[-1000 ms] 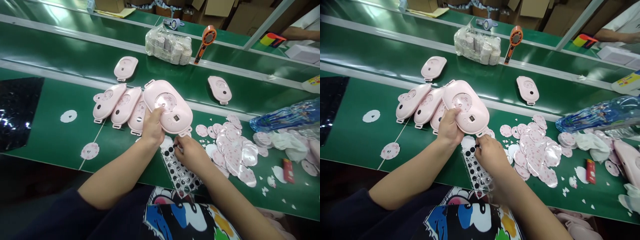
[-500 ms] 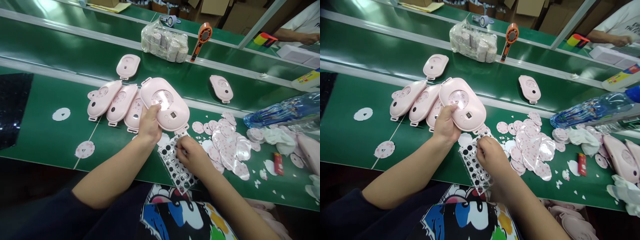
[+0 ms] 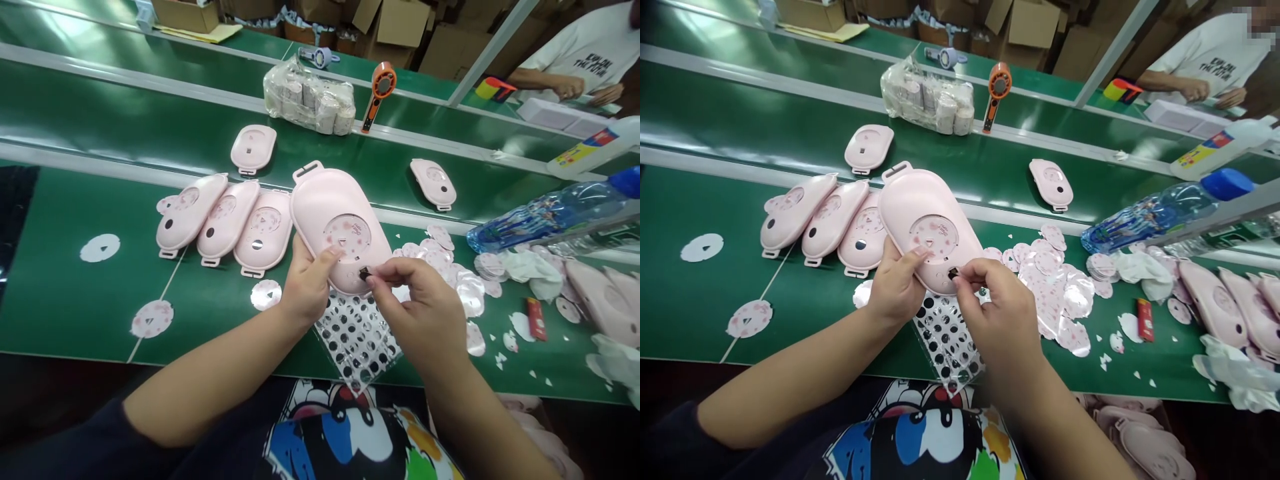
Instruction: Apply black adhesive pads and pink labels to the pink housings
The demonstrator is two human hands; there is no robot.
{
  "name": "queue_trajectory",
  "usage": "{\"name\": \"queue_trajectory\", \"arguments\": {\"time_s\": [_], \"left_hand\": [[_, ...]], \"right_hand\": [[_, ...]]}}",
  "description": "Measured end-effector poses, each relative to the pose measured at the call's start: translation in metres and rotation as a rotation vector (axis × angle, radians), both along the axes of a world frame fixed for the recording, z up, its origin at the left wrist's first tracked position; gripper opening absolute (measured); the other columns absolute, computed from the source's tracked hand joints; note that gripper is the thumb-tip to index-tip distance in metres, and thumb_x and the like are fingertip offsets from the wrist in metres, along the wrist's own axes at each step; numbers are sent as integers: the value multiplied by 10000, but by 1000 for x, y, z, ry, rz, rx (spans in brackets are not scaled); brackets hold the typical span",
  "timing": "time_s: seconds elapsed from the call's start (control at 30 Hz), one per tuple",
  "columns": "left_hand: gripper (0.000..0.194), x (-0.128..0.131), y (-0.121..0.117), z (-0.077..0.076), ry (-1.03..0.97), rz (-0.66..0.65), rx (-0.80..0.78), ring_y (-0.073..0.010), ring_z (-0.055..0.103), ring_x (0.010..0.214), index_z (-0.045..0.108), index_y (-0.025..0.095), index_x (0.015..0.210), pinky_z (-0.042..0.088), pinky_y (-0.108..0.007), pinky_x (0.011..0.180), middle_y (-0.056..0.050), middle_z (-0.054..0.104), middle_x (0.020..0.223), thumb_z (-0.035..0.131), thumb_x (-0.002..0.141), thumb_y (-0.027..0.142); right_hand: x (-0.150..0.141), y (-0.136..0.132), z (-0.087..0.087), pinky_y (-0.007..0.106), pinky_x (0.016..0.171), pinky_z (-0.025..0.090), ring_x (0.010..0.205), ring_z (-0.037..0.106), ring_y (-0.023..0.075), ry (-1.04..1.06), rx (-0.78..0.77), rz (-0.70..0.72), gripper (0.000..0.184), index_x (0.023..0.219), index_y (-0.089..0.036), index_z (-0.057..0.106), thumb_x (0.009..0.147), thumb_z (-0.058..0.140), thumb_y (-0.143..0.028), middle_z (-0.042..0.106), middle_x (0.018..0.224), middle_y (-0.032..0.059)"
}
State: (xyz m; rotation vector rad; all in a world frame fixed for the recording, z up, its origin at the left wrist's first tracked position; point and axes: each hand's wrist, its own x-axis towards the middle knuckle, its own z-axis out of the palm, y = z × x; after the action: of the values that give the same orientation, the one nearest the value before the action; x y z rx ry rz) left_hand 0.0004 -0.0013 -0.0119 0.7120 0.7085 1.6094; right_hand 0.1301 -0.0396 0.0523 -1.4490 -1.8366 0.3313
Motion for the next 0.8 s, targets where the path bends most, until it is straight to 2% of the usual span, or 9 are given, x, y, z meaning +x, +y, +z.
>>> {"name": "queue_trajectory", "arguments": {"time_s": [0.23,0.6,0.8], "left_hand": [[564,-1,1,7,-47,-4,11,-210,603,1070,395,280,1333,464,-376,995,-40,630,1117,602,818,179],[558,0,0,8,-66,-26,20,-204,615,1061,390,289,1347,477,-370,989,-37,633,1130,580,837,167],[613,0,-1,8,-70,-18,16,-203,604,1081,339,298,1382,482,-367,988,-39,628,1133,576,836,152]], "right_hand": [[-2,5,-1,220,563,484,665,609,110,-18,9,-22,117,804,-211,547,799,631,-129,632,776,-26],[-1,8,-2,212,583,501,687,609,107,51,-18,-10,147,795,-213,535,777,650,-124,614,776,-28],[-3,6,-2,211,521,466,648,604,106,-11,-16,-16,141,780,-209,521,791,627,-117,616,756,-26]]}}
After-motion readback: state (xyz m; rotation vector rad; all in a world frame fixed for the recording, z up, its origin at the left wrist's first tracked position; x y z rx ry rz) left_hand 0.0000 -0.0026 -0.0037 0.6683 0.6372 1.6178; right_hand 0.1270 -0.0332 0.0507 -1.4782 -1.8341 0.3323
